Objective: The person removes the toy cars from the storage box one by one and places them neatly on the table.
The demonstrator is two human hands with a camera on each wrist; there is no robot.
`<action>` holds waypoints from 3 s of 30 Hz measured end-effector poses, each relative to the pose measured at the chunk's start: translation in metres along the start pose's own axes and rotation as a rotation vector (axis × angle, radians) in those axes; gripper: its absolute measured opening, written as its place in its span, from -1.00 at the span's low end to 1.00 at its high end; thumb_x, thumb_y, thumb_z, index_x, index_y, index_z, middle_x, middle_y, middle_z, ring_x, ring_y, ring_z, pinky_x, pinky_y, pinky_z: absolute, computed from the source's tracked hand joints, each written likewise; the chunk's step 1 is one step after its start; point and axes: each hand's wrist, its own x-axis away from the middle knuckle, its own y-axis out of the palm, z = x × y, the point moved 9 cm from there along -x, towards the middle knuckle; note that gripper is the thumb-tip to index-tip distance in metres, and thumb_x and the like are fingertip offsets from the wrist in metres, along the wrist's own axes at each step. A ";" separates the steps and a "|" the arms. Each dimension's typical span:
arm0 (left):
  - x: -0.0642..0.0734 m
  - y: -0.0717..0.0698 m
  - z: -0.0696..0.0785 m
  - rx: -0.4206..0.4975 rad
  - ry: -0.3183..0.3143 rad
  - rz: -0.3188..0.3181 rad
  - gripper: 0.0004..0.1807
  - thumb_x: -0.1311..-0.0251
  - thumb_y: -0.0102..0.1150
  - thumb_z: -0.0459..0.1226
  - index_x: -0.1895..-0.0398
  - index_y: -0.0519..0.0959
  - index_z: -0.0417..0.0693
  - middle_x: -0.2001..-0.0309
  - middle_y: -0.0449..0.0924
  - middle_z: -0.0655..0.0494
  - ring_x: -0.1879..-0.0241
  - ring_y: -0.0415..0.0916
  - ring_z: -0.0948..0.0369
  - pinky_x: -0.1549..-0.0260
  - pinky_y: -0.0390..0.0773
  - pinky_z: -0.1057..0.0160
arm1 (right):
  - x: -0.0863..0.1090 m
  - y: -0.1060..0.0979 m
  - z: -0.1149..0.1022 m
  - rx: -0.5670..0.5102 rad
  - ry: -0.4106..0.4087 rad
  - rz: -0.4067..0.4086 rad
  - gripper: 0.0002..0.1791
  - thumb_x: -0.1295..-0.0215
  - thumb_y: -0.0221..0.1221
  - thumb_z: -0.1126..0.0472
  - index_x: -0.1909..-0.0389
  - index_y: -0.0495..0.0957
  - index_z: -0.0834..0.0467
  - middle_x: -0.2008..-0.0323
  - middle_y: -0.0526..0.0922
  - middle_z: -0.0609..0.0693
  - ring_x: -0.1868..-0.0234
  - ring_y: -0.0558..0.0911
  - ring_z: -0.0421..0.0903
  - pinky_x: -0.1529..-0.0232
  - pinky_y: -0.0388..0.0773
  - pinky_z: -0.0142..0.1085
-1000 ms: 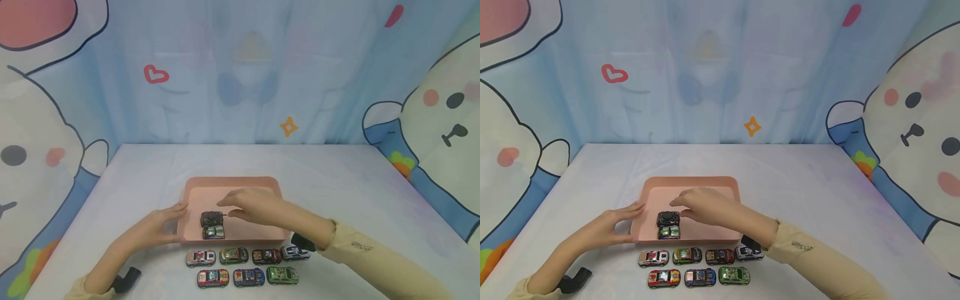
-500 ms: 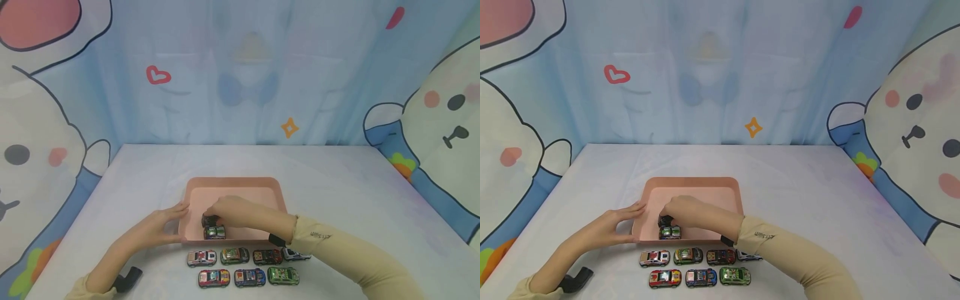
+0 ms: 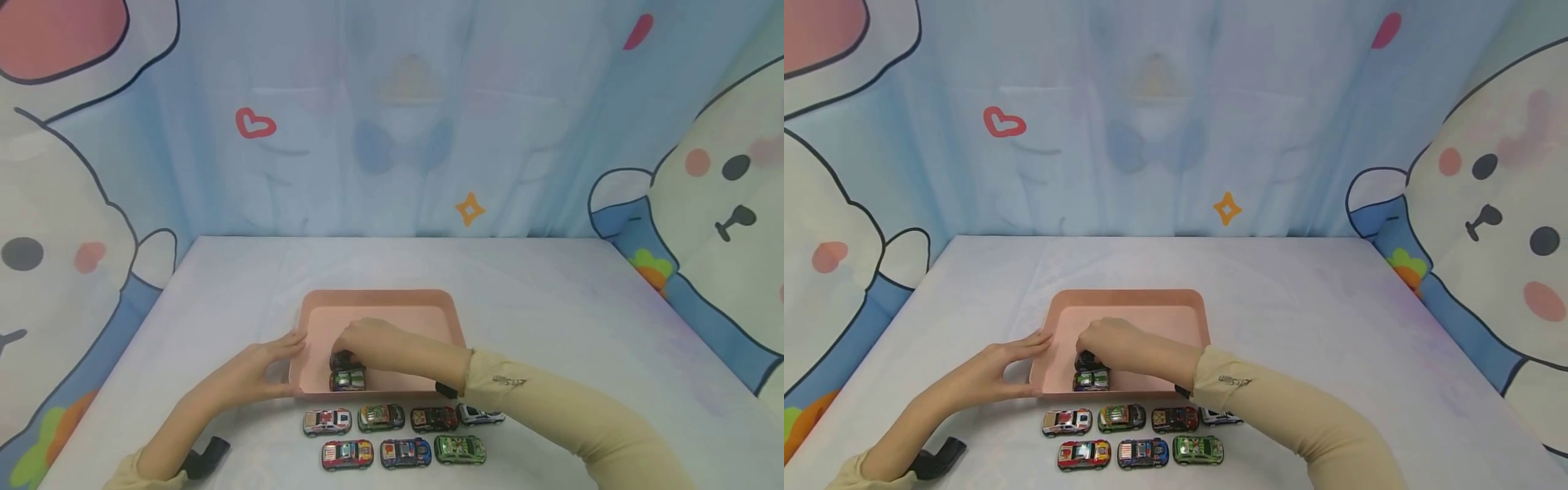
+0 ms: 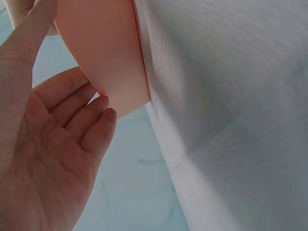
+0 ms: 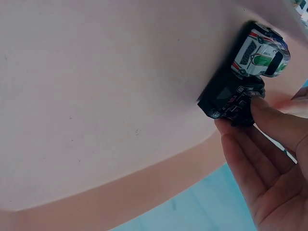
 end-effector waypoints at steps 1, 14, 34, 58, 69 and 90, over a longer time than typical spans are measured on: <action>0.000 0.000 0.000 0.000 0.000 0.000 -0.14 0.04 0.32 0.10 -0.21 0.40 -0.33 -0.33 0.18 -0.11 -0.28 0.16 -0.04 -0.18 0.26 -0.01 | -0.001 0.000 0.001 0.005 0.001 0.002 -0.72 -0.17 0.28 0.27 0.08 0.65 -0.01 0.18 0.65 -0.22 0.09 0.57 -0.26 0.03 0.47 -0.46; -0.001 0.002 -0.003 0.000 -0.024 -0.018 -0.12 0.06 0.34 0.10 -0.24 0.38 -0.30 -0.35 0.15 -0.07 -0.30 0.12 0.00 -0.20 0.25 0.03 | 0.006 -0.014 0.019 -0.161 0.009 0.016 -0.71 -0.21 0.22 0.34 0.05 0.66 0.04 0.14 0.66 -0.16 0.13 0.59 -0.27 0.11 0.51 -0.47; 0.000 0.000 0.000 -0.013 -0.017 -0.003 -0.12 0.08 0.36 0.08 -0.23 0.38 -0.30 -0.34 0.17 -0.10 -0.29 0.15 -0.01 -0.18 0.26 0.02 | 0.139 -0.056 0.044 -0.367 0.060 0.128 -0.67 -0.08 0.30 0.40 0.08 0.65 0.14 0.18 0.67 -0.13 0.16 0.61 -0.22 0.20 0.60 -0.35; 0.001 -0.003 0.004 -0.022 0.000 0.007 -0.12 0.04 0.30 0.12 -0.24 0.37 -0.30 -0.31 0.22 -0.14 -0.26 0.19 -0.06 -0.15 0.30 -0.02 | 0.235 0.025 0.070 -0.568 0.249 -0.107 -0.75 0.03 0.38 0.32 0.29 0.69 0.00 0.31 0.64 -0.30 0.28 0.60 -0.34 0.25 0.62 -0.30; 0.001 -0.005 0.005 -0.023 0.026 0.035 -0.14 0.06 0.35 0.08 -0.22 0.39 -0.31 -0.29 0.25 -0.16 -0.24 0.22 -0.07 -0.12 0.34 -0.03 | 0.233 0.037 0.068 -0.504 0.274 -0.102 -0.77 0.09 0.40 0.33 0.36 0.69 0.02 0.37 0.66 -0.27 0.34 0.59 -0.36 0.30 0.62 -0.30; 0.000 -0.003 0.004 -0.001 0.013 0.004 -0.12 0.06 0.34 0.09 -0.24 0.36 -0.31 -0.33 0.18 -0.14 -0.28 0.16 -0.05 -0.16 0.28 -0.02 | 0.218 -0.001 0.068 -0.397 0.320 0.018 -0.73 -0.06 0.35 0.16 0.17 0.66 0.06 0.26 0.68 -0.17 0.25 0.64 -0.22 0.27 0.63 -0.25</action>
